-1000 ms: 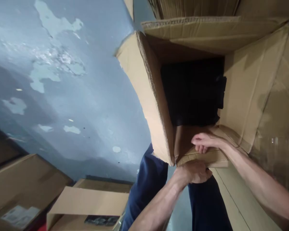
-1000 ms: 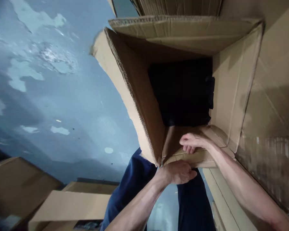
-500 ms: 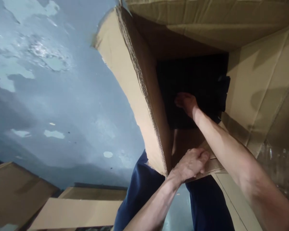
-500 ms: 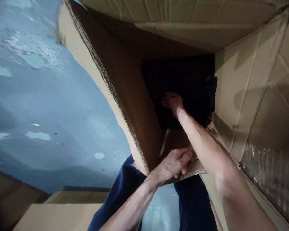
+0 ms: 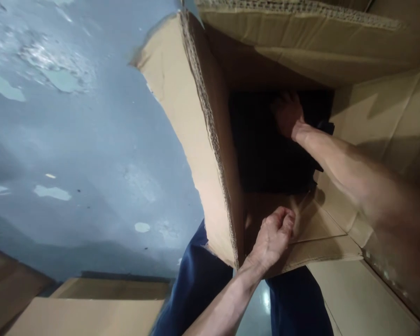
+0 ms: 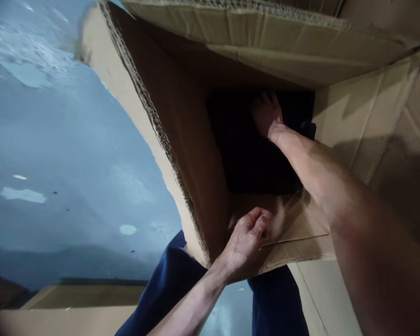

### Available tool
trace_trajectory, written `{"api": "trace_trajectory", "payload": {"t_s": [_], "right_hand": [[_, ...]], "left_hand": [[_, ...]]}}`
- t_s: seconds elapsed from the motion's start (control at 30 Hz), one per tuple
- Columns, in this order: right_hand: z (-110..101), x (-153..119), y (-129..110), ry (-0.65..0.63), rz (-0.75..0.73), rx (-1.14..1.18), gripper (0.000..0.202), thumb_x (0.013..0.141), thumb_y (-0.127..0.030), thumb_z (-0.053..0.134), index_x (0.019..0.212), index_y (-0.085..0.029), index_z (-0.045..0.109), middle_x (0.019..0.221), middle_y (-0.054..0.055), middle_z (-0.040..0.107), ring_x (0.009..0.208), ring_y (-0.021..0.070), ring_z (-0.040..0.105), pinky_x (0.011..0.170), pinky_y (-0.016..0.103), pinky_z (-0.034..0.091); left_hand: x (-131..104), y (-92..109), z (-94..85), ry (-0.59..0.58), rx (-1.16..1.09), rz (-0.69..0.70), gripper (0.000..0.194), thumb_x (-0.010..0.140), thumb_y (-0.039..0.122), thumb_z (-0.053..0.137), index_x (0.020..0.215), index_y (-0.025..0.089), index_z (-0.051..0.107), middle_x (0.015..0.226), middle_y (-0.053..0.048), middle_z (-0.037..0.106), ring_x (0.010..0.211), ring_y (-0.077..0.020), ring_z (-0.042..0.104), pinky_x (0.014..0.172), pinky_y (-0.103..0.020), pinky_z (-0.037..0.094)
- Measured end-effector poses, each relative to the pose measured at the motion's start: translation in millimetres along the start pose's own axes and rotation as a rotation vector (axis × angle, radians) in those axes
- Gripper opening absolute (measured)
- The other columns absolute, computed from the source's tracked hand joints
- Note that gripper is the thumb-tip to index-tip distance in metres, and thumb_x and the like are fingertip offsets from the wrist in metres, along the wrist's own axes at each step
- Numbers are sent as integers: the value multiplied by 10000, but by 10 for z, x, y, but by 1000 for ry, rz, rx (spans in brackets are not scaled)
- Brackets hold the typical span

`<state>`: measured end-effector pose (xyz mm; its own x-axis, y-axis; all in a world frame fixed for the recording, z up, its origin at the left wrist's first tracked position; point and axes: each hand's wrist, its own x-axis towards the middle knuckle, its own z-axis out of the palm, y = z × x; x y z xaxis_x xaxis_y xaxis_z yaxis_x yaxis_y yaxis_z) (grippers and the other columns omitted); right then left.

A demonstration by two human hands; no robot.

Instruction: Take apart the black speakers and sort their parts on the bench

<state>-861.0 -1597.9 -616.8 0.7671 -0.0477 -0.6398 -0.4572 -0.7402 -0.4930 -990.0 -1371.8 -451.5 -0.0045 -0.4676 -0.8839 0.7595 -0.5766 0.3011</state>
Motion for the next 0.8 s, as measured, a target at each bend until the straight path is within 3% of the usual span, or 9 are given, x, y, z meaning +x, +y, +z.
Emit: {"api": "trace_trajectory", "payload": {"t_s": [0.17, 0.4, 0.6, 0.8], "right_hand": [[-138, 43, 138, -143, -70, -465, 374, 972, 50, 432, 1312, 120, 569, 1552, 270, 497, 1571, 417, 139, 1217, 668, -6], [-238, 69, 161, -288, -129, -808, 420, 985, -28, 370, 1297, 94, 625, 1511, 303, 526, 1542, 428, 225, 1218, 667, 82], [-267, 121, 211, -320, -92, -917, 468, 930, -40, 366, 1284, 83, 647, 1424, 338, 576, 1422, 457, 381, 1165, 698, 162], [-324, 21, 268, -308, -89, -796, 450, 931, -21, 371, 1277, 5, 658, 1465, 291, 554, 1439, 416, 345, 1188, 649, 116]], "left_hand": [[-53, 109, 15, 0, -19, 57, 305, 997, 481, 466, 896, 227, 603, 668, 25, 593, 613, -134, 524, 585, -246, 398], [-105, 282, -24, 13, -89, 93, 294, 1001, 459, 452, 874, 237, 598, 670, 25, 608, 627, -147, 537, 613, -265, 378], [-99, 364, -33, 49, -72, 125, 248, 1002, 395, 452, 877, 241, 599, 672, 29, 594, 639, -151, 532, 633, -274, 367], [-128, 405, -83, 57, -74, 119, 251, 1005, 393, 450, 862, 243, 592, 705, 22, 617, 663, -161, 560, 650, -280, 380]]}}
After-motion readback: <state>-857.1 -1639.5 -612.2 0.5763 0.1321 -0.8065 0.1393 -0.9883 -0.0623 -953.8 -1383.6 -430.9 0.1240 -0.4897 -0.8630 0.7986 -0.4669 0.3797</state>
